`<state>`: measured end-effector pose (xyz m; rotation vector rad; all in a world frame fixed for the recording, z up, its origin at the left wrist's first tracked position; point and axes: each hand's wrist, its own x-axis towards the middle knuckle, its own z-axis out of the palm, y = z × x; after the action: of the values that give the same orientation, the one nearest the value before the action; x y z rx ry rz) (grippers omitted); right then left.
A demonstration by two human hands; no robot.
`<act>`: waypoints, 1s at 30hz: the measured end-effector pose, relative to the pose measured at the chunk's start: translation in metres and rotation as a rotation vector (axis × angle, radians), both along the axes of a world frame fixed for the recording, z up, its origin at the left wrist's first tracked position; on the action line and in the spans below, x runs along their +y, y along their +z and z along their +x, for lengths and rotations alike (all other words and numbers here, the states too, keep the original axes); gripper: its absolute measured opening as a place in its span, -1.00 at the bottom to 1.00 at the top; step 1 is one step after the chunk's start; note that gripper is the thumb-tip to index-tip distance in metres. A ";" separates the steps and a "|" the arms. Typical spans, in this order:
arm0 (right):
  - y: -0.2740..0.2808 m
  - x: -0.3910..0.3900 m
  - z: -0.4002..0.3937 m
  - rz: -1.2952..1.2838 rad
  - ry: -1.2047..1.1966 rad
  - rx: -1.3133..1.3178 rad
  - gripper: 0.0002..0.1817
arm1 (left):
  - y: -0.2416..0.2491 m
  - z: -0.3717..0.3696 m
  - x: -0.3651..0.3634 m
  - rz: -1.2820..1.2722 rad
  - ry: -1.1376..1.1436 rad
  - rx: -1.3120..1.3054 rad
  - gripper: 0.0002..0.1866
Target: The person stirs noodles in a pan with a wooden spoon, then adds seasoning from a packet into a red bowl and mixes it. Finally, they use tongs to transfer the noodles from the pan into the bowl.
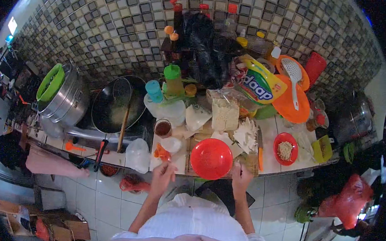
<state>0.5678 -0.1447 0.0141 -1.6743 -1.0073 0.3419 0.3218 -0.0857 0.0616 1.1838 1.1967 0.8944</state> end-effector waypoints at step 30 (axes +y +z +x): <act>0.029 0.040 -0.079 0.141 0.031 0.002 -0.91 | -0.033 -0.091 0.101 0.924 -0.362 0.906 -0.71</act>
<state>0.4889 -0.1049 0.0435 -1.5330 -1.0326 0.2865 0.2304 0.0157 0.0282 2.6541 1.1776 0.6215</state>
